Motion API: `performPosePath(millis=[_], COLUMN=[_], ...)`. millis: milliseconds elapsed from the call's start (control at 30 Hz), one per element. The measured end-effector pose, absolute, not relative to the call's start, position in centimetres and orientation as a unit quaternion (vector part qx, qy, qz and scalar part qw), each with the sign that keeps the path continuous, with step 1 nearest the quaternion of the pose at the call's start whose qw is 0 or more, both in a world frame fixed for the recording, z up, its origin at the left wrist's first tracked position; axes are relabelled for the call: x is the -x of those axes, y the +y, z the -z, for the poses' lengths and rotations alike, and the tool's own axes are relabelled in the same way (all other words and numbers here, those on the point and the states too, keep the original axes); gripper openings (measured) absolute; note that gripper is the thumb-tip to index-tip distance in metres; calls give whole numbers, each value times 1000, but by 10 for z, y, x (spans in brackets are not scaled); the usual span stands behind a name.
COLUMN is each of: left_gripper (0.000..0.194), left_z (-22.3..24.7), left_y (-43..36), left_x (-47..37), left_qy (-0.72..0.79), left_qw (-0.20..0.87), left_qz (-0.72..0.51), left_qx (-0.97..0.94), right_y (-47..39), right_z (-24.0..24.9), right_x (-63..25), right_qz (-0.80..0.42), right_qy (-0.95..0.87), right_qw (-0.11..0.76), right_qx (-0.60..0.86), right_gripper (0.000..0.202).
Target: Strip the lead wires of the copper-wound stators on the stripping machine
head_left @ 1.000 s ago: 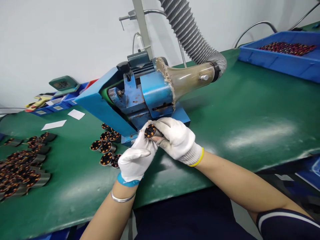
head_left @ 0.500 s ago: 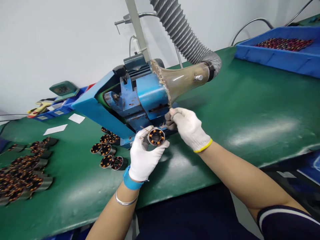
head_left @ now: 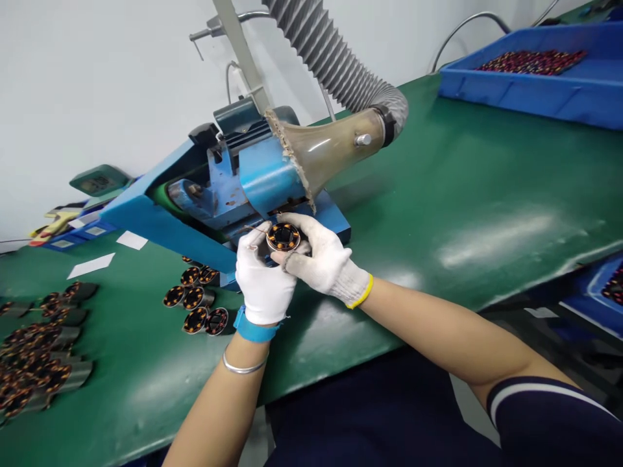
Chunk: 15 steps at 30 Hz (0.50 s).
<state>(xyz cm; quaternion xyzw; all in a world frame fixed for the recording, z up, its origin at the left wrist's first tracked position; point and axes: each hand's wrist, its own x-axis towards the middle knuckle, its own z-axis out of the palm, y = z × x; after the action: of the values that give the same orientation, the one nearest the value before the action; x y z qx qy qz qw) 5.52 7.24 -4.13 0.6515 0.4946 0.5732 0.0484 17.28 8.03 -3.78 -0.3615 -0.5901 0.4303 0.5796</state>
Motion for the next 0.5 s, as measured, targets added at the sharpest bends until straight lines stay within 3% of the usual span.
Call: performPosePath(millis=[500], left_gripper=[52], left_z=[21], left_y=[77], left_x=[-70], left_qy=[540], left_qw=[63], left_qz=[-535], left_qx=[-647], right_y=[79], right_z=[23], right_x=[-174], right_qz=[-492], right_qy=[-503], right_qw=[605], right_qx=[374], right_gripper=[45])
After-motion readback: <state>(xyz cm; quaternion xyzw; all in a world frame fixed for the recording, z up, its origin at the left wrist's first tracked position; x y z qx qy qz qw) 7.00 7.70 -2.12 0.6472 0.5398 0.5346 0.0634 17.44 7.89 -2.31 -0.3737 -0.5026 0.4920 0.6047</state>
